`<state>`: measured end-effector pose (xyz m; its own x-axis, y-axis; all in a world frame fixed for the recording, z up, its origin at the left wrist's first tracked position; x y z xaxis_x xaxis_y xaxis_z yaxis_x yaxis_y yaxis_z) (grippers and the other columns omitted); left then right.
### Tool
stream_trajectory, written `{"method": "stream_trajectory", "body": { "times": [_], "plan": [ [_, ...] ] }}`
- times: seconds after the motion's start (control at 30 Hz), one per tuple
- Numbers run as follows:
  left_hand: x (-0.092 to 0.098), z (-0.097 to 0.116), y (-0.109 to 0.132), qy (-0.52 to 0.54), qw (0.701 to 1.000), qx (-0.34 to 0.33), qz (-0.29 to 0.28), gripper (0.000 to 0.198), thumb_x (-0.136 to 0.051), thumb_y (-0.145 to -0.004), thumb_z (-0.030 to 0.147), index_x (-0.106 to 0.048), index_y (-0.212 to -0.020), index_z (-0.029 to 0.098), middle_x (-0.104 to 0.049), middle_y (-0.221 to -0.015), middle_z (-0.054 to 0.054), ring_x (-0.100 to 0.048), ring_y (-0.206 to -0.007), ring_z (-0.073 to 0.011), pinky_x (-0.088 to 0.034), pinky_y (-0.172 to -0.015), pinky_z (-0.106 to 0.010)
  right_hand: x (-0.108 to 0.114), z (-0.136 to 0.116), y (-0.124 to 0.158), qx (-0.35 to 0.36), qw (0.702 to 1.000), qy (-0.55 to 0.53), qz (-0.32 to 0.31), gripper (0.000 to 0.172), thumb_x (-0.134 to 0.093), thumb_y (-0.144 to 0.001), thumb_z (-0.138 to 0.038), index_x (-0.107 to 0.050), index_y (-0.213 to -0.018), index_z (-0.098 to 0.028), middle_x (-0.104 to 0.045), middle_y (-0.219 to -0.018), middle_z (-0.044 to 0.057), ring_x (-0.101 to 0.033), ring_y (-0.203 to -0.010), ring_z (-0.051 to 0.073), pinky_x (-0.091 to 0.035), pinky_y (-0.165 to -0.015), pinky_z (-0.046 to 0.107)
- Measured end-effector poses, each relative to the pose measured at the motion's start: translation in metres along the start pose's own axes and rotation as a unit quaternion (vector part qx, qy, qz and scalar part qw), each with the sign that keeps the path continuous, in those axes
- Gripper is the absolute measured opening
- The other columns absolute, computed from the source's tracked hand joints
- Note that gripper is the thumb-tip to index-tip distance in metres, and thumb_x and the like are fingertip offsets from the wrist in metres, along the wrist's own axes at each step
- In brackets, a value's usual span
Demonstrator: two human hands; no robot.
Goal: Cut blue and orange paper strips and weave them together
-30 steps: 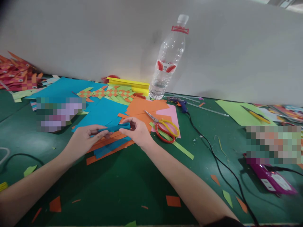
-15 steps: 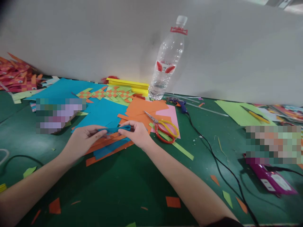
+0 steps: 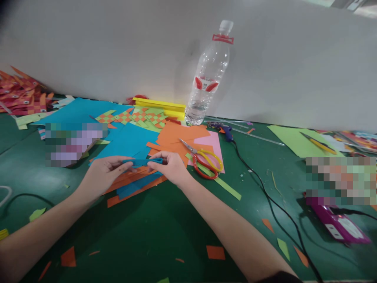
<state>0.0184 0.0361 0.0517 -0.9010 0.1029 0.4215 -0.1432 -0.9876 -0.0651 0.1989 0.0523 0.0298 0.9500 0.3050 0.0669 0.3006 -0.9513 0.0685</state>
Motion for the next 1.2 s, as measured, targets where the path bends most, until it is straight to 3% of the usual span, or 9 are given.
{"method": "stream_trajectory", "body": {
  "times": [0.47,0.77,0.97,1.2],
  "plan": [
    [0.005,-0.003,-0.001,-0.022,0.999,0.005,0.023,0.026,-0.060,-0.082,0.043,-0.074,-0.081,0.021,-0.075,-0.072,-0.003,-0.071,-0.074,-0.0223,-0.056,-0.078,-0.033,0.005,0.002,-0.002,0.006,1.000,0.007,0.001,0.025,-0.073,-0.074,-0.038,-0.068,-0.088,-0.018,-0.075,-0.073,0.004,-0.072,-0.073,0.017,-0.054,-0.070,0.029],
    [0.011,-0.012,-0.003,-0.015,0.999,0.022,0.046,0.030,-0.061,-0.082,0.045,-0.073,-0.091,0.019,-0.075,-0.072,-0.003,-0.071,-0.074,-0.0214,-0.055,-0.078,-0.031,0.010,0.002,-0.005,0.012,1.000,0.004,0.007,0.024,-0.072,-0.075,-0.040,-0.069,-0.085,-0.019,-0.075,-0.074,0.004,-0.071,-0.071,0.016,-0.053,-0.064,0.027],
    [0.009,-0.013,-0.004,-0.015,0.999,0.021,0.042,0.028,-0.061,-0.082,0.044,-0.075,-0.090,0.021,-0.076,-0.074,-0.002,-0.071,-0.076,-0.0218,-0.055,-0.079,-0.032,0.016,-0.010,-0.003,0.063,0.994,0.063,0.056,0.023,-0.071,-0.075,-0.039,-0.069,-0.081,-0.018,-0.072,-0.065,0.003,-0.070,-0.063,0.017,-0.055,-0.065,0.031],
    [0.010,-0.012,-0.003,-0.001,0.999,0.018,0.046,0.030,-0.061,-0.083,0.046,-0.072,-0.094,0.020,-0.074,-0.070,-0.004,-0.071,-0.074,-0.0234,-0.057,-0.073,-0.034,0.016,-0.018,0.002,0.067,0.992,0.088,0.055,0.023,-0.070,-0.076,-0.041,-0.070,-0.081,-0.019,-0.074,-0.071,0.004,-0.071,-0.067,0.018,-0.056,-0.064,0.032]
  ]
}}
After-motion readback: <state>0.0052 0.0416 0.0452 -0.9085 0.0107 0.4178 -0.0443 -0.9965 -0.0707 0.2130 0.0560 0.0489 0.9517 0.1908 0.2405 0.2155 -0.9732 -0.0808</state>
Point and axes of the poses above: each hand's wrist, its own y-axis away from the middle knuckle, its own x-axis out of the back of the hand, z = x × y, the point moved 7 cm from there along -y, towards the middle knuckle
